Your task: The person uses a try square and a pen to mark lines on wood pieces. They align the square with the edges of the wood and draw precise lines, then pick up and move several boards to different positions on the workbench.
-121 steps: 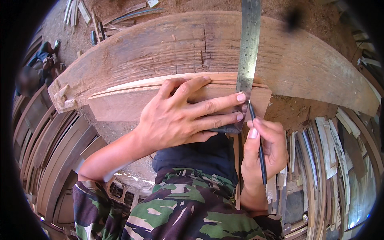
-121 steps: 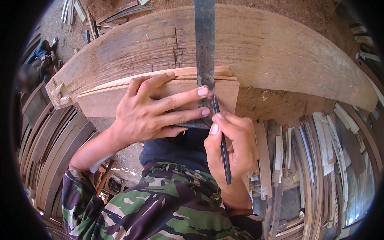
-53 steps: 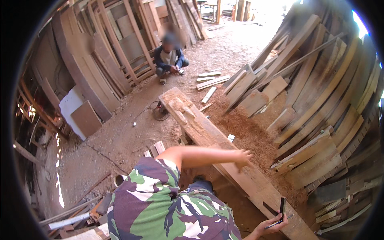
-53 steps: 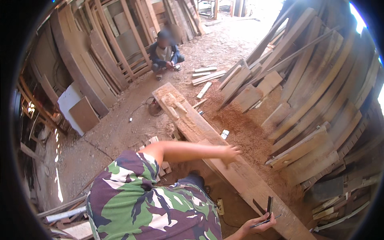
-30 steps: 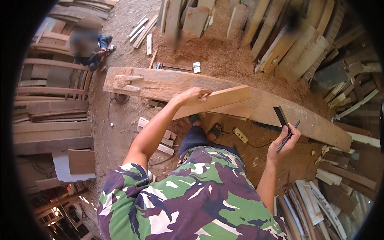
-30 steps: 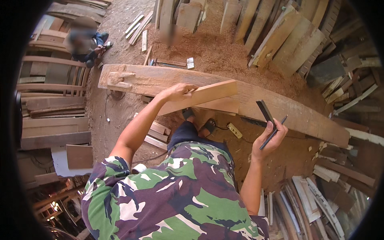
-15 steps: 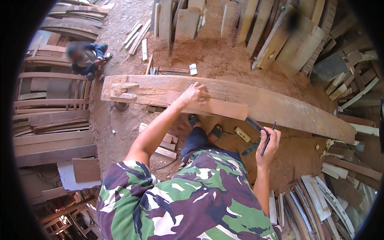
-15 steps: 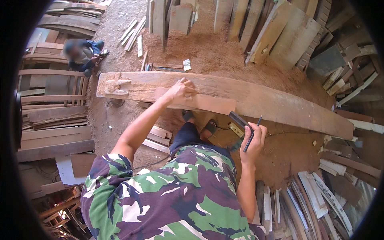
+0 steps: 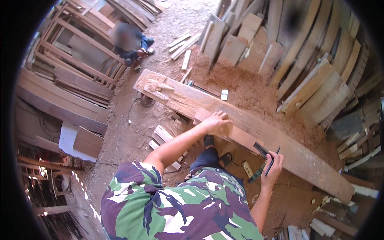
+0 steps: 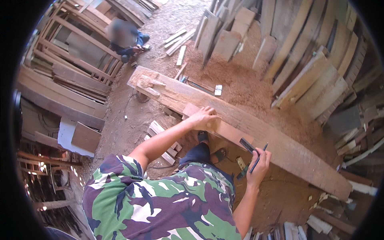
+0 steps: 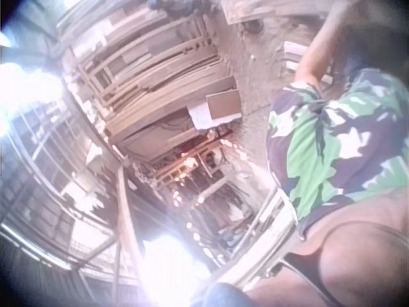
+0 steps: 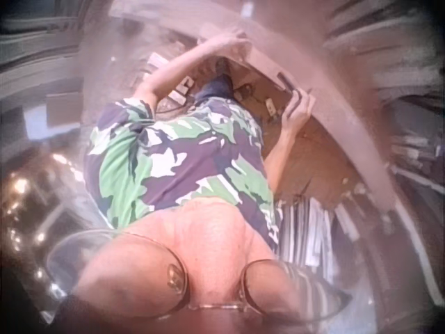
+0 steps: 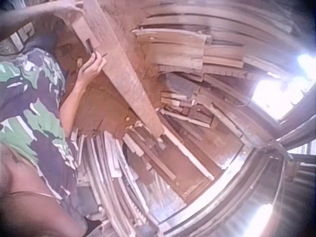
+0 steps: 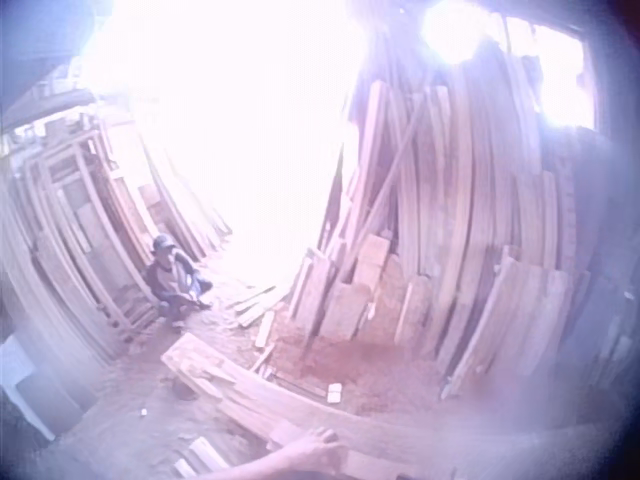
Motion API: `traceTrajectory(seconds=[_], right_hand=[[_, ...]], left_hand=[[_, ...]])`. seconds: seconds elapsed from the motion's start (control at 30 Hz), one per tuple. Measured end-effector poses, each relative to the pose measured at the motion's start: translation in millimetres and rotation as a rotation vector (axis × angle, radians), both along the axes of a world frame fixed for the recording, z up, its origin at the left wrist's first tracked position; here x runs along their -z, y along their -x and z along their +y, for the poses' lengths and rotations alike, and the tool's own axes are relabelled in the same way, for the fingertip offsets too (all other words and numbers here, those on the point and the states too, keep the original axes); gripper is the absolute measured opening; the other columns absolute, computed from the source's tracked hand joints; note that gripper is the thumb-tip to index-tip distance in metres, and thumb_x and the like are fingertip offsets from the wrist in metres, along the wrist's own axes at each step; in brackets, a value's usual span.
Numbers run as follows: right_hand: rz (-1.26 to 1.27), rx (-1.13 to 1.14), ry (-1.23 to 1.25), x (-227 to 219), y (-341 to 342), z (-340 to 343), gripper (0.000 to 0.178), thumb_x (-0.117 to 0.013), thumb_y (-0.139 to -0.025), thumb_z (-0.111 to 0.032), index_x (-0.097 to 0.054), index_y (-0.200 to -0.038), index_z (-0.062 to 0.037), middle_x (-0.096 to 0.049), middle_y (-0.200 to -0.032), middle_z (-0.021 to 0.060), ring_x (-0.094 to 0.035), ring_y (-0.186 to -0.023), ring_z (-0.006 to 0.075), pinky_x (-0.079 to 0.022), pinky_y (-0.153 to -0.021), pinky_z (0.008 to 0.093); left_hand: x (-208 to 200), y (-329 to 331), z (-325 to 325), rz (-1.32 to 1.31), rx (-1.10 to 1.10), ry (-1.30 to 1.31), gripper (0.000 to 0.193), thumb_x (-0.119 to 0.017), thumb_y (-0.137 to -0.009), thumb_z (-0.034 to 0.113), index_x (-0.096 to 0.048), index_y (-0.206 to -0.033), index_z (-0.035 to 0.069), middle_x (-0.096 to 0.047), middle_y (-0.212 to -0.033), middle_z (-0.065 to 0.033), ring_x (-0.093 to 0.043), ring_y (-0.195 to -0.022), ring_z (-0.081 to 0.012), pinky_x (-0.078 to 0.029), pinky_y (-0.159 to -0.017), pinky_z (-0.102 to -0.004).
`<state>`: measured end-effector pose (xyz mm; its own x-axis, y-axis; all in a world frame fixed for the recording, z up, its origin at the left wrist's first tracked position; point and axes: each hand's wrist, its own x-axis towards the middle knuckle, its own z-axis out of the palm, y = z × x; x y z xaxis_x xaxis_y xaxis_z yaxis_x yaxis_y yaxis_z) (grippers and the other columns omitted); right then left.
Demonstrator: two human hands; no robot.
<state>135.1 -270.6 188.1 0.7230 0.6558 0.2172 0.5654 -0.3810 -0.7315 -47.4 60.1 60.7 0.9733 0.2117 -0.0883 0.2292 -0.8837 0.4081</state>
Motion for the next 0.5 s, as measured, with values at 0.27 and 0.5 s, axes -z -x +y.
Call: traceTrajectory(seconds=[0.27,0.5], right_hand=[[0.110,-0.177,-0.072,15.7,-3.8,30.3,0.013,-0.070,-0.108,-0.010,-0.073,-0.115,0.0002,-0.066,-0.105,0.0196,-0.069,-0.096,0.0393,-0.056,-0.087,0.0439],[0.582,0.145,-0.264,92.8,8.6,29.7,0.032,-0.081,-0.105,-0.018,-0.069,-0.127,0.0030,-0.068,-0.113,0.0146,-0.077,-0.097,0.0212,-0.062,-0.082,0.0351]], left_hand=[[-71.8,-44.3,-74.9,-0.295,0.180,0.585,0.063,-0.077,-0.100,0.037,-0.063,-0.155,0.010,-0.068,-0.138,-0.0226,-0.059,-0.134,-0.0411,-0.048,-0.115,-0.0543],[23.0,-78.8,-48.4,-0.120,-0.143,0.380,0.026,-0.057,-0.110,0.028,-0.069,-0.116,0.005,-0.062,-0.119,-0.0204,-0.056,-0.115,-0.0409,-0.041,-0.106,-0.0570]])
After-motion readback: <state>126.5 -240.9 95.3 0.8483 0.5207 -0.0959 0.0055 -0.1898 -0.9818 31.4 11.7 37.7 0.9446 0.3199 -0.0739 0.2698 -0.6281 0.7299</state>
